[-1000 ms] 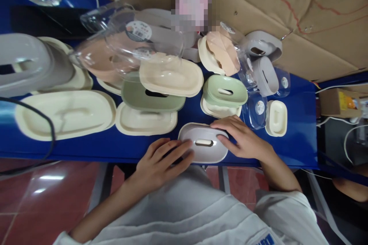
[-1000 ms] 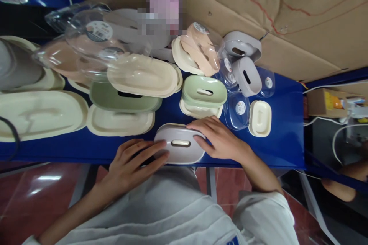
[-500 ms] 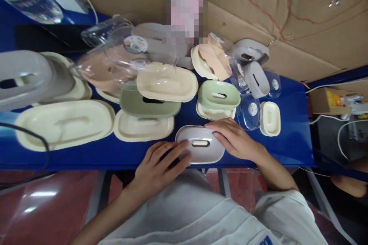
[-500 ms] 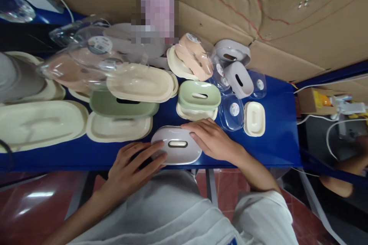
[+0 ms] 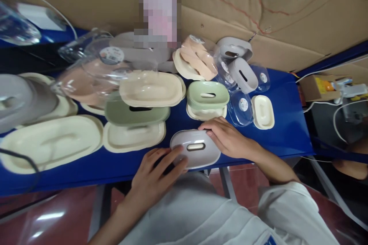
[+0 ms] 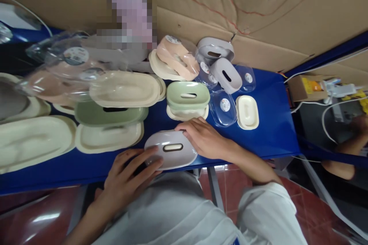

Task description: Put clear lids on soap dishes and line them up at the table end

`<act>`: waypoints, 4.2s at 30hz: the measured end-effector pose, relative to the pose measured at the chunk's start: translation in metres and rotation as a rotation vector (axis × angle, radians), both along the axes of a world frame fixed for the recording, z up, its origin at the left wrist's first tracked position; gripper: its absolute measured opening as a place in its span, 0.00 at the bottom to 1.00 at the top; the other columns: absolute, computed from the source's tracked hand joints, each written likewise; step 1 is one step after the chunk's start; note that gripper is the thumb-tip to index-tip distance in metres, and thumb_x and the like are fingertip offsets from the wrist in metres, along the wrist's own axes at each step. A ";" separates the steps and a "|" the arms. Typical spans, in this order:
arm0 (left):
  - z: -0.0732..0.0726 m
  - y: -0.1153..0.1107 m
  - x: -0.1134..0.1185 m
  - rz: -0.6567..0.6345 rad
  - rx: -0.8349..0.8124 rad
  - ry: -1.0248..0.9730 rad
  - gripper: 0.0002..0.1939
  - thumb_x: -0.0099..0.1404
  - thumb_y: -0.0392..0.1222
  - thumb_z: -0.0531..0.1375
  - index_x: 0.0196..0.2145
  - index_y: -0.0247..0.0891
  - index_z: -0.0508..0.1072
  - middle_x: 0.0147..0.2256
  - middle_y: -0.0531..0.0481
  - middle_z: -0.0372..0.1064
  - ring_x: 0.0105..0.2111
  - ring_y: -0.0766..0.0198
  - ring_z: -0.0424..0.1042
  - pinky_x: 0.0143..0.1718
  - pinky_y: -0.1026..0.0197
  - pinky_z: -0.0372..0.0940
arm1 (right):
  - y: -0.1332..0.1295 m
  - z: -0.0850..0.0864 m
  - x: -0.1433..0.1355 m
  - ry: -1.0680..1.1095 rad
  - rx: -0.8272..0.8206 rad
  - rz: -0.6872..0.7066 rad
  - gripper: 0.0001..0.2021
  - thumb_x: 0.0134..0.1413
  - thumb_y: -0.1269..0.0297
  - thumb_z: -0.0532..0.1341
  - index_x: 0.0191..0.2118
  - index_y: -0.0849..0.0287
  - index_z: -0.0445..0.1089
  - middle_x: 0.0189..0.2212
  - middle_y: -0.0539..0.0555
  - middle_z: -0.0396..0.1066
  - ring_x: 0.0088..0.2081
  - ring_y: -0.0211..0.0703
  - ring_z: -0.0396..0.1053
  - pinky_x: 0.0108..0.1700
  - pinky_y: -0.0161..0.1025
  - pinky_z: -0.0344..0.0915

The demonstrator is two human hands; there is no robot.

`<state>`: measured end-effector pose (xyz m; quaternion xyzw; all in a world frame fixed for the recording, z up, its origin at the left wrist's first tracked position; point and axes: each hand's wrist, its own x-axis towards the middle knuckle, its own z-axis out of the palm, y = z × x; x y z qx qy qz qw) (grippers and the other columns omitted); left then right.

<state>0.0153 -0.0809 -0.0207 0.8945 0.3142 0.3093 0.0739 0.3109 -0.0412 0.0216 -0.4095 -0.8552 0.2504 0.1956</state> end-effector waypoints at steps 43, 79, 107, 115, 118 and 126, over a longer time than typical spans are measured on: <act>0.028 0.026 0.023 0.142 -0.431 -0.074 0.20 0.79 0.41 0.60 0.65 0.40 0.68 0.58 0.40 0.73 0.57 0.54 0.74 0.57 0.52 0.72 | -0.014 -0.007 -0.011 -0.035 -0.022 -0.118 0.16 0.79 0.55 0.56 0.52 0.60 0.76 0.44 0.60 0.77 0.47 0.50 0.76 0.51 0.47 0.75; 0.018 0.011 0.010 0.098 -0.153 0.044 0.17 0.75 0.44 0.65 0.58 0.38 0.73 0.62 0.31 0.71 0.60 0.42 0.72 0.60 0.39 0.65 | -0.005 0.021 0.054 -0.750 0.244 -0.820 0.36 0.72 0.38 0.56 0.71 0.63 0.61 0.59 0.74 0.74 0.60 0.73 0.71 0.61 0.65 0.59; -0.013 0.011 -0.030 -0.072 -0.571 -0.326 0.44 0.68 0.40 0.72 0.73 0.49 0.55 0.70 0.39 0.65 0.69 0.50 0.69 0.69 0.44 0.68 | -0.050 0.012 -0.061 -0.230 0.216 -0.058 0.27 0.67 0.55 0.67 0.68 0.52 0.66 0.72 0.63 0.64 0.75 0.62 0.59 0.70 0.62 0.59; -0.009 0.014 -0.034 -0.099 -0.622 -0.277 0.47 0.71 0.41 0.70 0.77 0.53 0.48 0.71 0.41 0.63 0.70 0.49 0.67 0.69 0.44 0.67 | -0.046 0.010 -0.065 -0.232 0.367 0.147 0.21 0.69 0.58 0.67 0.64 0.51 0.72 0.65 0.57 0.74 0.73 0.56 0.62 0.73 0.59 0.61; -0.008 0.015 -0.034 -0.108 -0.605 -0.245 0.45 0.73 0.41 0.68 0.77 0.53 0.48 0.72 0.41 0.62 0.71 0.49 0.65 0.70 0.44 0.66 | -0.046 0.007 -0.064 -0.273 0.411 0.166 0.21 0.69 0.57 0.67 0.65 0.49 0.73 0.65 0.55 0.74 0.73 0.55 0.62 0.74 0.59 0.60; -0.010 0.019 -0.038 -0.159 -0.598 -0.237 0.44 0.72 0.46 0.69 0.76 0.51 0.51 0.72 0.40 0.62 0.71 0.48 0.64 0.70 0.42 0.65 | -0.040 0.004 -0.061 -0.228 0.377 0.153 0.20 0.68 0.55 0.67 0.63 0.48 0.75 0.64 0.54 0.75 0.72 0.55 0.64 0.70 0.56 0.64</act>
